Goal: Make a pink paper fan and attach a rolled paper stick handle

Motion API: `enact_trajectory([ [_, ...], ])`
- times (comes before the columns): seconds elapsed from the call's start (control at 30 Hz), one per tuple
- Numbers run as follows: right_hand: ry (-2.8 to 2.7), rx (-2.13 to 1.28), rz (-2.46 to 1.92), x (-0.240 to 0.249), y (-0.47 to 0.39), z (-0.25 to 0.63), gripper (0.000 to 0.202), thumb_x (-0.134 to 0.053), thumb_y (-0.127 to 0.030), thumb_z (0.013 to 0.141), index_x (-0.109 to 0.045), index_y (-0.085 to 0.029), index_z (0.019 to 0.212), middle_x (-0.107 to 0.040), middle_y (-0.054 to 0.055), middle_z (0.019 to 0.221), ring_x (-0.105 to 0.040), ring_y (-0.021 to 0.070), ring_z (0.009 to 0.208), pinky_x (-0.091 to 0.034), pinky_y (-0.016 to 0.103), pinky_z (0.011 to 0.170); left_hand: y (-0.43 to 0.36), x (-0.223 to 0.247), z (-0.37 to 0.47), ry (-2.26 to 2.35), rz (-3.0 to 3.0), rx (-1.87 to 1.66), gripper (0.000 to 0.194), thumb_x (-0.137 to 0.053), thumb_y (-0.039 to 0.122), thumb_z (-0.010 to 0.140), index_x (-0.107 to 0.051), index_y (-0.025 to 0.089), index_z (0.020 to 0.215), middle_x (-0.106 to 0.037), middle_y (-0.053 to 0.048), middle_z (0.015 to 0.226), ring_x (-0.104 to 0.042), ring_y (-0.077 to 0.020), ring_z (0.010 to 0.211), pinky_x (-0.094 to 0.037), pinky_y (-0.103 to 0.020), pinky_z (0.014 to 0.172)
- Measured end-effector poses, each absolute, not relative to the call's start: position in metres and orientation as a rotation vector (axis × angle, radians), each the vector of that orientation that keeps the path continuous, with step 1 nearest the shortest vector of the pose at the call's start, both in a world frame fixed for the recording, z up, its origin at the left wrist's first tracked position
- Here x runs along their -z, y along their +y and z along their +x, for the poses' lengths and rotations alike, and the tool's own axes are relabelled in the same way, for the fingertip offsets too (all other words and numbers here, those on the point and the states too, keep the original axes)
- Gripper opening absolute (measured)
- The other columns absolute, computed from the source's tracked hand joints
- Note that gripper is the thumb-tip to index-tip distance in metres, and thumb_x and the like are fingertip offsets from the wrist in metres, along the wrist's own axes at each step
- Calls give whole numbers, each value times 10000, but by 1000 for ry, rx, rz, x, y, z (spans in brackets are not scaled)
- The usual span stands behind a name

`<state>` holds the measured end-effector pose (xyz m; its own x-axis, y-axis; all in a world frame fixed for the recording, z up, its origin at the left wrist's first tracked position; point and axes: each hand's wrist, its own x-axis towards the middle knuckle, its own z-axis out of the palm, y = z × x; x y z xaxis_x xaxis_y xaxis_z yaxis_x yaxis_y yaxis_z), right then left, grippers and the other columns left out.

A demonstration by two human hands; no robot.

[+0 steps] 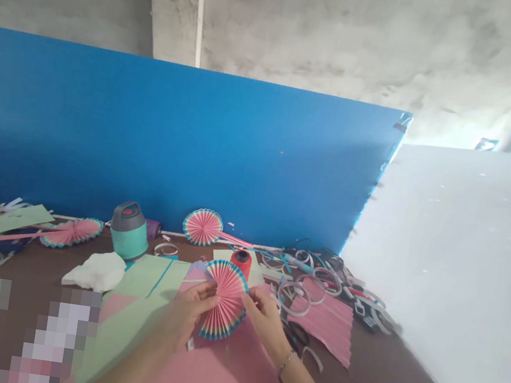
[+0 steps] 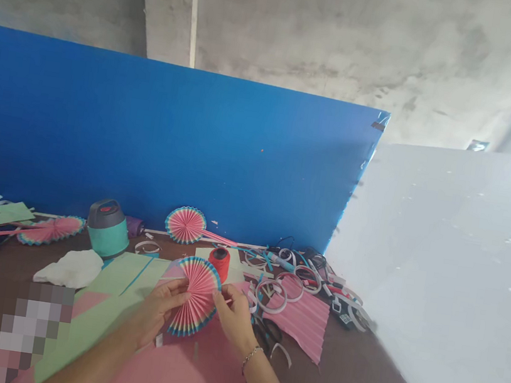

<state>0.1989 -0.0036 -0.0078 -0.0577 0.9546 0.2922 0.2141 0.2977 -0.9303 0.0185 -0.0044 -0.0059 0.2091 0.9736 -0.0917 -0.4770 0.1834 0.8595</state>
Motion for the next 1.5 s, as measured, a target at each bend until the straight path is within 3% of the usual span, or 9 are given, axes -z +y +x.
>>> enact_trajectory([
  [0.13, -1326, -1056, -1025, 6, -5, 197, 368, -608, -531, 735, -575, -165, 712, -535, -13, 633, -469, 124, 588, -386, 245, 568, -8, 5, 21, 674, 875, -1110, 364, -820, 207, 557, -655, 131, 873, -719, -113, 942, -662, -261, 919, -465, -351, 858],
  [0.33, -1278, -1131, -1015, -4, -10, 194, 369, -671, -518, 661, -564, -166, 640, -502, -26, 578, -433, 111, 555, -355, 238, 545, -22, -14, 20, 545, 837, -1056, 413, -784, 177, 602, -633, 156, 986, -672, -121, 1083, -604, -284, 1051, -422, -378, 925],
  [0.43, -1281, -1148, -1017, -6, -11, 193, 368, -669, -506, 657, -542, -165, 599, -478, -30, 556, -413, 106, 543, -335, 235, 528, -21, -13, 19, 526, 791, -1076, 393, -789, 184, 594, -630, 171, 954, -676, -100, 1065, -603, -276, 1050, -411, -380, 936],
  [0.7, -1304, -1162, -1032, -10, -12, 197, 332, -671, -464, 646, -534, -166, 601, -467, -43, 543, -393, 94, 523, -318, 224, 510, -13, -10, 16, 688, 917, -1215, 354, -711, 446, 686, -649, 151, 870, -707, -102, 924, -649, -235, 902, -469, -314, 797],
  [0.87, -1392, -1228, -1004, -9, -14, 199, 164, -620, -324, 675, -605, -162, 650, -558, -19, 600, -482, 124, 583, -372, 240, 565, -15, -14, 20, 725, 937, -1216, 330, -724, 388, 684, -666, 118, 865, -721, -102, 840, -667, -241, 813, -497, -332, 747],
  [1.0, -1323, -1200, -961, -11, -15, 201, 259, -560, -351, 734, -687, -191, 894, -674, 50, 886, -576, 209, 852, -432, 308, 723, -17, -10, 23, 770, 916, -1198, 354, -754, 367, 643, -665, 117, 878, -720, -91, 789, -671, -232, 724, -500, -321, 682],
  [1.07, -1306, -1184, -954, -12, -16, 200, 273, -614, -367, 714, -692, -200, 915, -682, 63, 945, -577, 229, 918, -434, 335, 790, -19, -9, 25, 787, 948, -1177, 364, -759, 356, 634, -665, 121, 896, -720, -91, 794, -669, -233, 734, -498, -319, 685],
  [1.27, -1426, -1154, -1010, -13, -21, 193, 236, -642, -316, 695, -690, -199, 893, -683, 45, 873, -573, 183, 744, -445, 312, 706, -28, -15, 32, 862, 1049, -1169, 297, -760, 287, 611, -674, 145, 857, -715, -58, 808, -645, -211, 769, -489, -307, 725],
  [1.5, -1474, -1098, -1017, -8, -19, 191, 195, -580, -227, 676, -661, -190, 850, -658, 23, 802, -554, 163, 713, -428, 275, 660, -30, -15, 35, 878, 1083, -1196, 288, -756, 267, 592, -677, 146, 842, -700, -37, 737, -634, -202, 728, -477, -290, 701],
])
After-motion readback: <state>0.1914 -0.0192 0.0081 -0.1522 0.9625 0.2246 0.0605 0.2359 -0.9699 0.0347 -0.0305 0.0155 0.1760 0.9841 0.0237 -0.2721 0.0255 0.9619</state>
